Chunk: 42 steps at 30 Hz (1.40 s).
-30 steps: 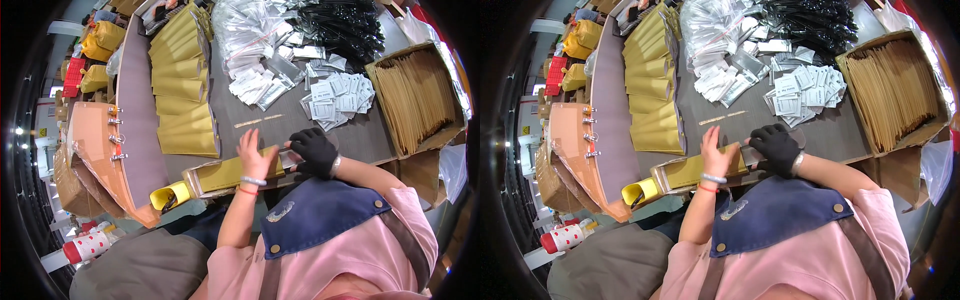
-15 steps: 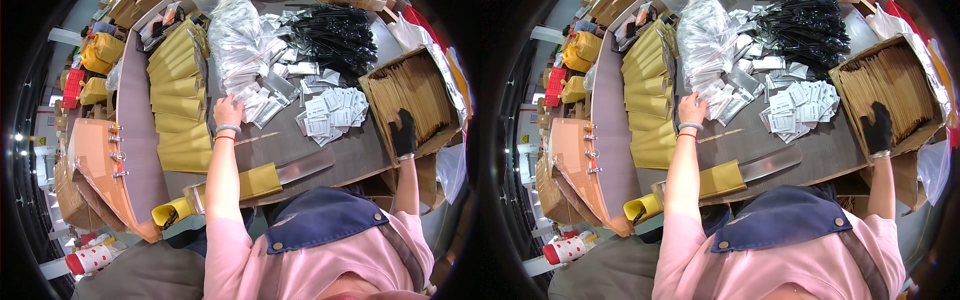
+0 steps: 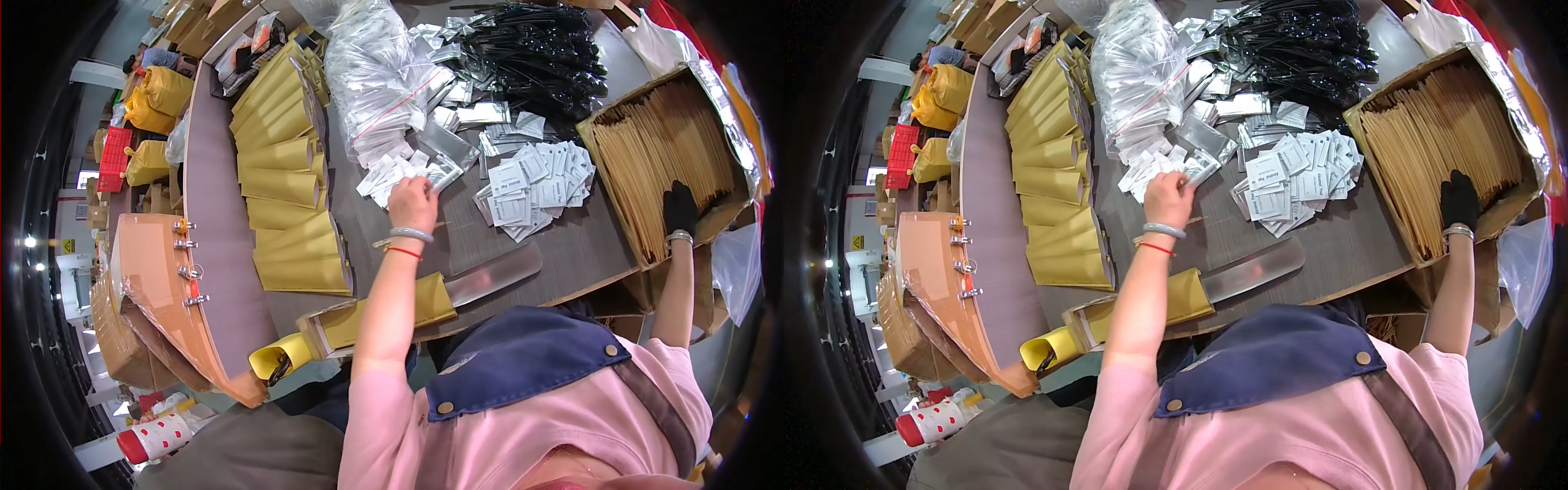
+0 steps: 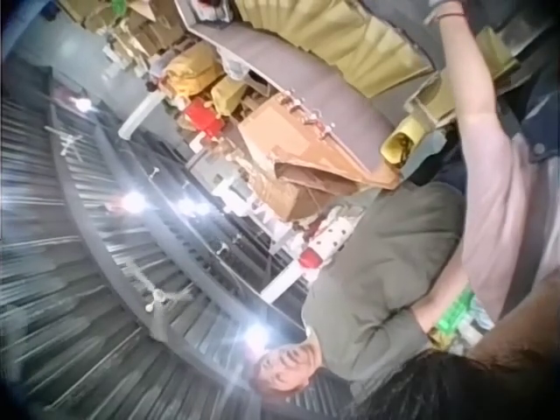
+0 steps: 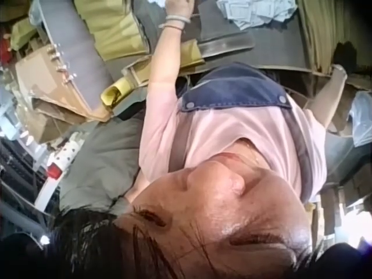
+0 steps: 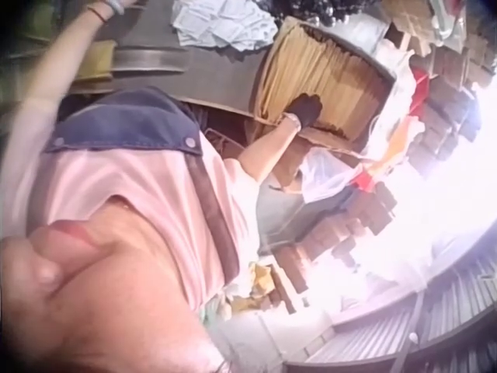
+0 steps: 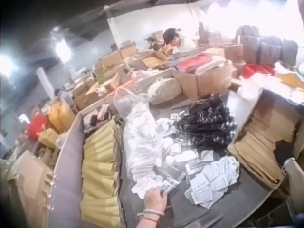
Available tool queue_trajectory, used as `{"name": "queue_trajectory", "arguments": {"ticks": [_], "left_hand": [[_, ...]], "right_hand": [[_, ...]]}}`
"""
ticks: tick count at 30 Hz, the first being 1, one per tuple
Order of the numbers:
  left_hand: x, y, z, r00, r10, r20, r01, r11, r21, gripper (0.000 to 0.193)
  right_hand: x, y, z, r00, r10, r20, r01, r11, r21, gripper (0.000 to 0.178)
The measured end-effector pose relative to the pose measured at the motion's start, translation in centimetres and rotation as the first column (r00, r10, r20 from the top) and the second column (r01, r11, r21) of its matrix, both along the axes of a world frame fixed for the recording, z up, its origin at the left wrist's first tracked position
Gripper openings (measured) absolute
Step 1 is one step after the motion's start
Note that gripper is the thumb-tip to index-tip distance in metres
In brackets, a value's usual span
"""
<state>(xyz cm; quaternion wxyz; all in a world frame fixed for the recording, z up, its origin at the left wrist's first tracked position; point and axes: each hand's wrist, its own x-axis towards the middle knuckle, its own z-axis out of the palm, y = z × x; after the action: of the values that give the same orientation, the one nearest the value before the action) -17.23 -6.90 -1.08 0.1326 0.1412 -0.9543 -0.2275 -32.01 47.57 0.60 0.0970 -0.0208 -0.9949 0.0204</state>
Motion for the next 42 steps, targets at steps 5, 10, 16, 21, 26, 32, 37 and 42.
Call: {"name": "queue_trajectory", "arguments": {"ticks": [5, 10, 16, 21, 26, 32, 37, 42], "left_hand": [[1.3, 1.9, 1.0, 0.993, 0.030, 0.114, -0.016, 0.993, -0.120, 0.023], [3.4, 2.8, 2.3, 0.980, -0.004, 0.197, 0.012, 0.999, -0.043, 0.033], [3.4, 2.8, 2.6, 0.969, 0.048, 0.243, -0.030, 0.997, -0.077, 0.037], [4.5, 2.7, 3.7, 0.986, -0.010, 0.164, -0.007, 0.994, 0.105, 0.029], [7.2, 4.6, 6.6, 0.936, -0.230, 0.268, 0.043, 0.827, 0.560, 0.030], [7.4, 8.8, 5.4, 0.931, -0.355, 0.082, 0.325, 0.911, 0.252, 0.038], [0.2, 9.9, 3.7, 0.938, -0.299, -0.175, 0.328, 0.929, 0.172, 0.048], [-3.8, 9.9, 2.0, 0.961, -0.277, 0.022, 0.275, 0.959, 0.074, 0.053]], "right_hand": [[-0.6, 2.2, -1.6, 1.000, 0.003, -0.001, -0.003, 1.000, -0.013, 0.041], [-0.8, 3.6, -1.7, 0.988, -0.005, -0.157, -0.008, 0.997, -0.080, 0.044], [0.4, -3.1, 3.5, 0.918, -0.165, -0.361, -0.150, 0.699, -0.699, 0.036], [-0.1, -7.9, 5.4, 0.915, 0.155, -0.372, -0.329, 0.820, -0.468, 0.027], [-1.1, -14.7, 6.4, 0.938, 0.250, -0.241, -0.347, 0.634, -0.691, 0.023], [-4.4, -22.7, 5.0, 0.789, 0.506, -0.350, -0.613, 0.596, -0.519, 0.028], [-6.0, -24.5, 5.3, 0.843, 0.504, -0.186, -0.536, 0.763, -0.361, 0.025], [-3.6, -23.0, 7.4, 0.854, 0.336, -0.397, -0.513, 0.666, -0.542, 0.018]]}}
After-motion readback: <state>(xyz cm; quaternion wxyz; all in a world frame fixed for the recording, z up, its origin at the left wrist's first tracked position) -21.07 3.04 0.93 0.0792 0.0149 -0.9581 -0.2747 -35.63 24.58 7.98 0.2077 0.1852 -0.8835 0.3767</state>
